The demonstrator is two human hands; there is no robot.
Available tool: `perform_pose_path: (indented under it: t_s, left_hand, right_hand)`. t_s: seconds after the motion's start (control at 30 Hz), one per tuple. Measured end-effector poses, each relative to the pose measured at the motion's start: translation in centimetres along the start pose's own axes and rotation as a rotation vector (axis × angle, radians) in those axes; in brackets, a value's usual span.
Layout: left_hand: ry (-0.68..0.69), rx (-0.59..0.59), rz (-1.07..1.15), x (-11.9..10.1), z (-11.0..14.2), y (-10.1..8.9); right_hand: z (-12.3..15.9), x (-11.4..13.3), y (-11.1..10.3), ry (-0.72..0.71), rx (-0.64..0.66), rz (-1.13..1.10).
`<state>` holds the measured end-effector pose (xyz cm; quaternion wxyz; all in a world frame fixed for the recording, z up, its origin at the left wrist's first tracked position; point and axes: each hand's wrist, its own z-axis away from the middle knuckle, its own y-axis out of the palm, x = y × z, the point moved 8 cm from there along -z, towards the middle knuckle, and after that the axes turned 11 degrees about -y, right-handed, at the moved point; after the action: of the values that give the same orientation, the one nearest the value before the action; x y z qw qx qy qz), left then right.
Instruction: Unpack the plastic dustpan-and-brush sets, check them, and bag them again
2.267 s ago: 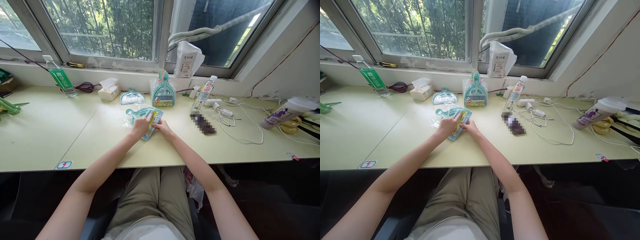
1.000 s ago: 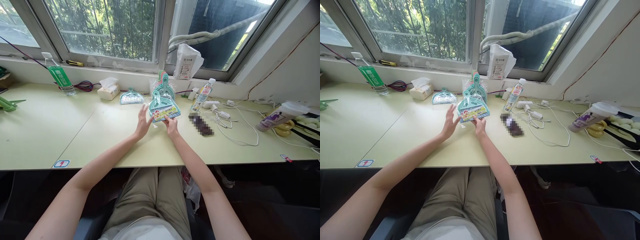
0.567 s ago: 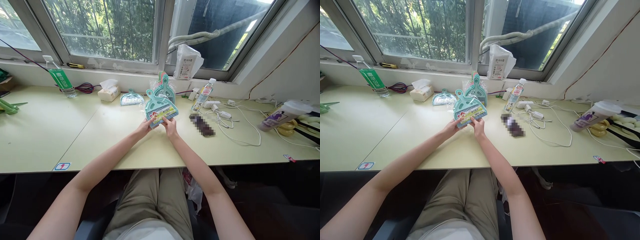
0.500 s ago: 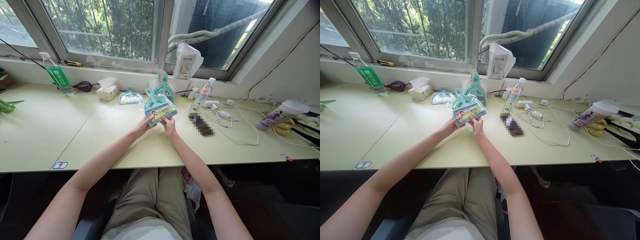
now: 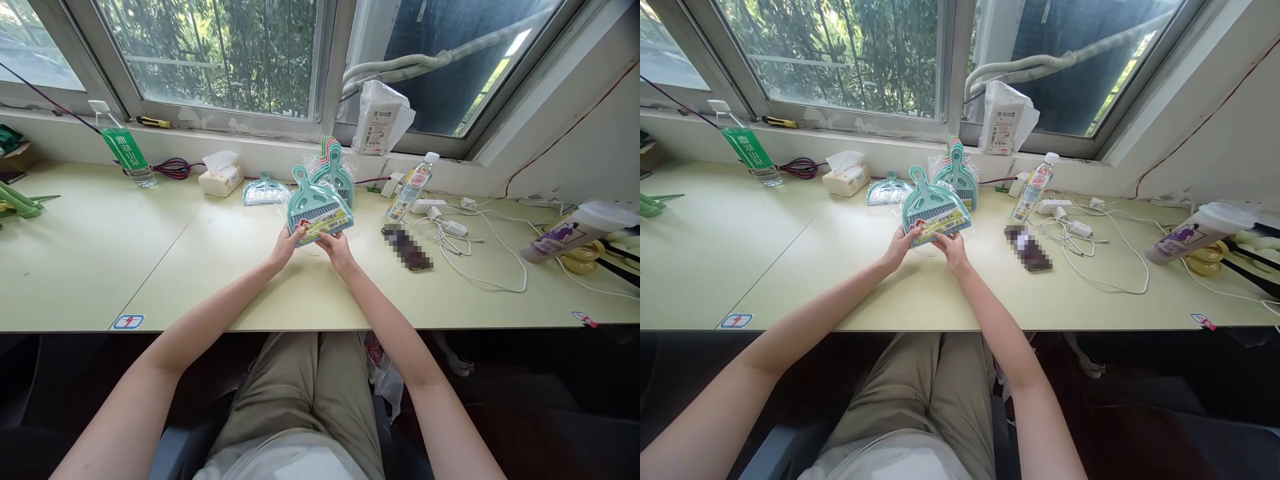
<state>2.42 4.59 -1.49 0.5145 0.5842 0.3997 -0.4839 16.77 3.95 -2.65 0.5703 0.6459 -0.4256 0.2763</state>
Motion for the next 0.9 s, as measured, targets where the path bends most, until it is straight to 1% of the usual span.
perform_pose_path:
  t_s: [0.17, 0.33, 0.4, 0.47, 0.53, 0.57, 0.6, 0.63, 0.67, 0.7, 0.73, 0.77, 0.8, 0.83, 0.9]
  left_hand:
    - [-0.023, 0.027, -0.025, 0.3, 0.1, 0.2]
    - [-0.058, 0.055, -0.001, 0.5, 0.4, 0.4]
    - [-0.079, 0.042, 0.012, 0.5, 0.2, 0.3]
    - [-0.104, 0.023, 0.058, 0.6, -0.3, -0.1]
    - [-0.141, -0.003, 0.131, 0.6, -1.0, -1.0]
    - [-0.16, -0.036, 0.165, 0.6, -1.5, -1.8]
    - [-0.177, -0.078, 0.196, 0.6, -1.9, -2.8]
    - [-0.195, -0.126, 0.221, 0.5, -2.3, -3.9]
    - [-0.219, -0.165, 0.245, 0.5, -2.6, -5.0]
    - [-0.253, -0.181, 0.264, 0.5, -2.8, -5.9]
    - [-0.3, -0.183, 0.272, 0.6, -3.0, -6.6]
    - [-0.348, -0.172, 0.272, 0.7, -3.1, -7.1]
    - [-0.391, -0.159, 0.262, 0.8, -3.1, -7.5]
    - [-0.422, -0.152, 0.249, 1.0, -3.1, -7.8]
    - [-0.45, -0.137, 0.223, 1.1, -3.1, -8.1]
  right_hand:
    - [-0.1, -0.1, -0.5, -0.019, -0.053, -0.006]
    - [0.0, -0.6, -0.6, 0.03, -0.058, 0.035]
    - [-0.2, -0.5, -0.7, 0.073, -0.019, 0.076]
    - [-0.5, -0.3, -0.6, 0.134, 0.078, 0.148]
    - [-0.8, 0.2, -0.9, 0.189, 0.182, 0.294]
    - [-1.0, 0.6, -1.5, 0.188, 0.192, 0.414]
    - [-1.3, 1.4, -2.2, 0.149, 0.173, 0.567]
    - [-1.6, 2.5, -2.9, 0.063, 0.137, 0.74]
    - [-1.8, 3.8, -3.2, -0.063, 0.102, 0.917]
    - [-1.8, 5.1, -3.0, -0.212, 0.086, 1.075]
    - [-1.6, 6.0, -2.4, -0.36, 0.1, 1.196]
    - [-1.3, 6.5, -1.7, -0.483, 0.135, 1.275]
    - [-1.1, 6.6, -1.1, -0.565, 0.174, 1.311]
    - [-1.0, 6.5, -0.8, -0.613, 0.202, 1.311]
    - [-1.0, 6.4, -0.7, -0.65, 0.214, 1.23]
